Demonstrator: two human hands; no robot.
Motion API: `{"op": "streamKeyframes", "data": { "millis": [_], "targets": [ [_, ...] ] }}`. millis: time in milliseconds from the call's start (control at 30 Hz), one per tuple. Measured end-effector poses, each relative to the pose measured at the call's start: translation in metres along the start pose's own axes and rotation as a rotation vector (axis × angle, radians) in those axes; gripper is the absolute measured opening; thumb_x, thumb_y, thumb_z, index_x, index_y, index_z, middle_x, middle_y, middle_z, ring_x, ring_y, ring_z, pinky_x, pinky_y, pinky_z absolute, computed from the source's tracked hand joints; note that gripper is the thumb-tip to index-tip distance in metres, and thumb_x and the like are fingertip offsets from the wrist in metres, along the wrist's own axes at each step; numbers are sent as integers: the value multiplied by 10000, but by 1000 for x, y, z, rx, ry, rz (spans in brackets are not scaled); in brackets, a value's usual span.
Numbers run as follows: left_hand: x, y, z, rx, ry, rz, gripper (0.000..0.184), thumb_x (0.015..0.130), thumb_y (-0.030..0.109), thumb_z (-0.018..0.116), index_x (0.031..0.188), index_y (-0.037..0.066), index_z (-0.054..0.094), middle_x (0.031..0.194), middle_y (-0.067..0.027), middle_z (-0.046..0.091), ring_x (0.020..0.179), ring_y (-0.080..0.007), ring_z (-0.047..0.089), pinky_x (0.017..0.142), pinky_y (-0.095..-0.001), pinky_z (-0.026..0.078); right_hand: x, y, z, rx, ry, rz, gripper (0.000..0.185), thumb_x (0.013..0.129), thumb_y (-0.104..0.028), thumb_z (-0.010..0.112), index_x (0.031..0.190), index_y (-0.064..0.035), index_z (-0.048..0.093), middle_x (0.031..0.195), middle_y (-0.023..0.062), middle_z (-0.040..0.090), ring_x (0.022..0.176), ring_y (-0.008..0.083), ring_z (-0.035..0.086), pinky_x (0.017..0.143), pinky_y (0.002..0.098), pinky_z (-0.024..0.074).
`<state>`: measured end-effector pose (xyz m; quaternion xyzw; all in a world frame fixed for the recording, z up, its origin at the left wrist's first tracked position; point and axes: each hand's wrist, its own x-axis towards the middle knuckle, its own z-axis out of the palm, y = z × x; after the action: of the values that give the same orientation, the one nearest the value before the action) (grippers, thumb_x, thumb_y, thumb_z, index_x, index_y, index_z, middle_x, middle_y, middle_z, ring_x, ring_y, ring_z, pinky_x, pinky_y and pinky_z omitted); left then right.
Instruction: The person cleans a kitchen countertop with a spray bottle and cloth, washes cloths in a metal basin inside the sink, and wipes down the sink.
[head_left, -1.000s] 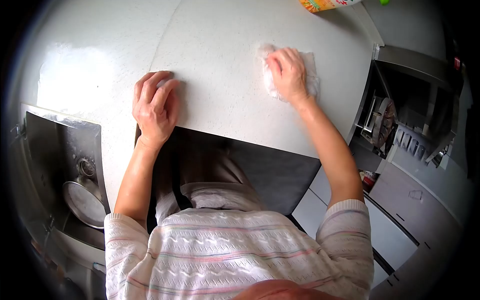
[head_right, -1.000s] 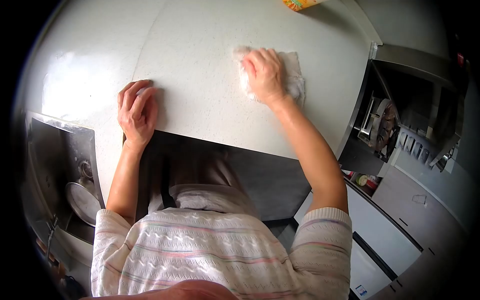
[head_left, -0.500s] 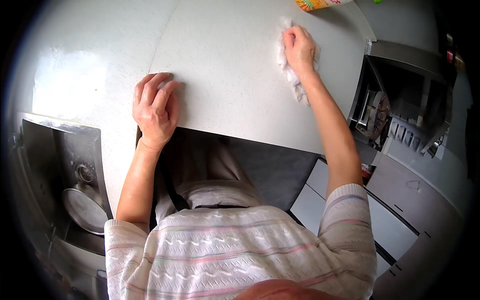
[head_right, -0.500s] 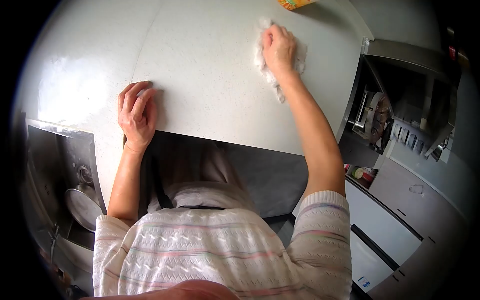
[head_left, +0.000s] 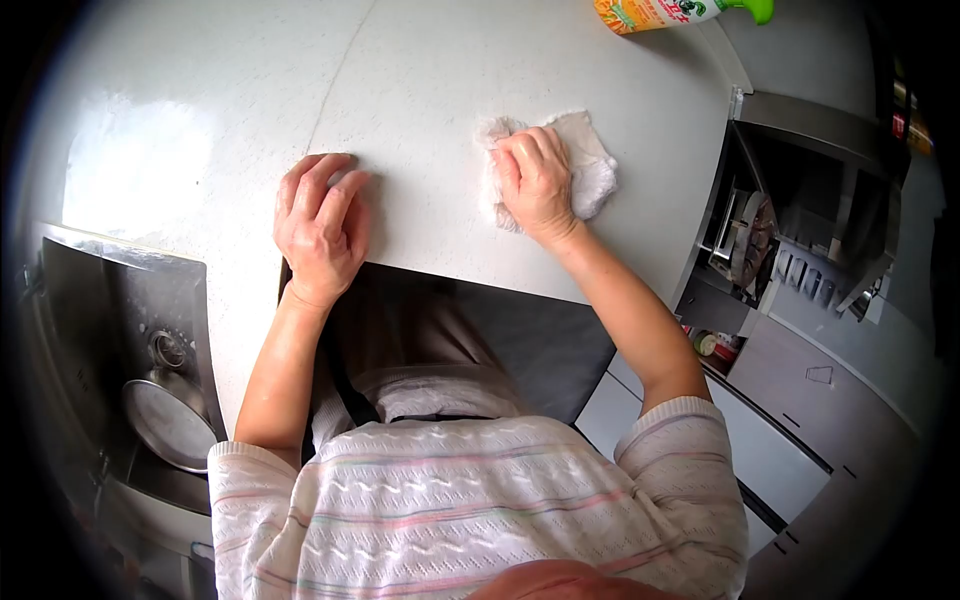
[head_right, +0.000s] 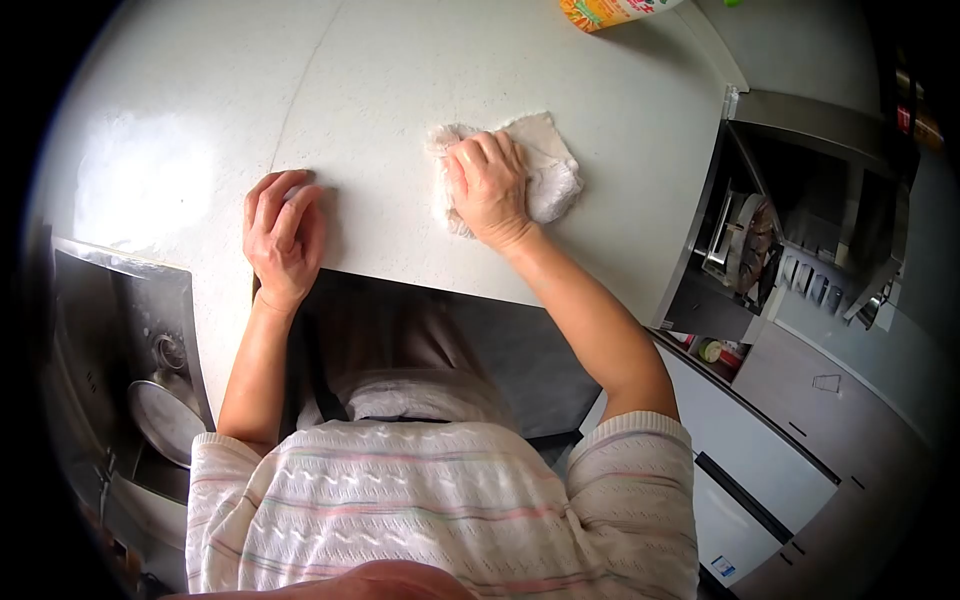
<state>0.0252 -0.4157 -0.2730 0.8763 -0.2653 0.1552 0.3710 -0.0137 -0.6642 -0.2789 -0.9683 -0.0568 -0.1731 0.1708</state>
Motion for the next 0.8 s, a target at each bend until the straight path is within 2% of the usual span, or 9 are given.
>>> {"op": "streamKeyframes", "data": {
  "millis": [133,233,267,333,433,567,667,700,800],
  "targets": [
    [1,1,-1,-1,-29,1,249,656,-69,594,870,52,627,980,-80,607,951,-283,556,773,-354,465,64,80,22,-120,171,54,83,859,-153,523,800,-98,540,723,50,568,710,203,534,628,364,430],
    [1,2,-2,27,-38,4,238,663,-65,595,868,51,629,983,-81,607,954,-280,554,780,-350,462,84,63,23,-223,118,245,77,864,-135,518,802,-93,538,719,62,569,725,202,550,619,375,439],
    [2,3,-2,31,-38,6,237,665,-64,596,869,52,629,983,-80,607,954,-280,553,782,-350,461,62,36,24,-59,52,279,58,854,-112,534,801,-88,544,739,77,573,714,203,543,646,373,443],
    [1,4,-2,34,-46,2,234,669,-60,597,871,53,631,984,-79,608,956,-279,552,785,-351,459,-7,-17,19,-18,56,16,61,805,-135,610,816,-97,564,727,13,524,716,151,510,726,322,416],
    [1,3,-1,41,-54,16,234,671,-55,601,875,56,633,985,-76,608,960,-279,551,783,-352,459,-26,-28,-5,28,-19,47,67,778,-106,624,764,-118,560,716,5,534,695,145,524,659,299,420],
    [0,2,1,67,-22,42,235,632,-42,590,833,70,640,970,-64,610,947,-274,555,759,-348,476,58,49,23,13,78,153,117,818,-104,579,725,-77,512,706,26,559,623,159,537,577,301,445],
    [0,1,1,59,-11,34,225,639,-37,593,832,69,640,967,-66,611,947,-274,555,764,-352,476,51,13,11,-27,4,250,131,844,-113,546,731,-67,501,700,25,555,619,174,536,593,310,450],
    [0,1,2,58,-7,35,224,640,-36,594,832,69,640,966,-67,611,948,-275,555,767,-353,476,13,6,28,-48,61,95,80,835,-169,585,859,-97,559,742,31,548,696,166,523,625,314,408],
    [0,2,0,54,-18,28,227,642,-35,595,838,70,639,969,-66,611,950,-273,555,773,-352,474,-50,-39,-7,46,-9,-17,119,751,-167,644,781,-141,532,734,7,476,731,181,497,690,322,350]
  ]
}}
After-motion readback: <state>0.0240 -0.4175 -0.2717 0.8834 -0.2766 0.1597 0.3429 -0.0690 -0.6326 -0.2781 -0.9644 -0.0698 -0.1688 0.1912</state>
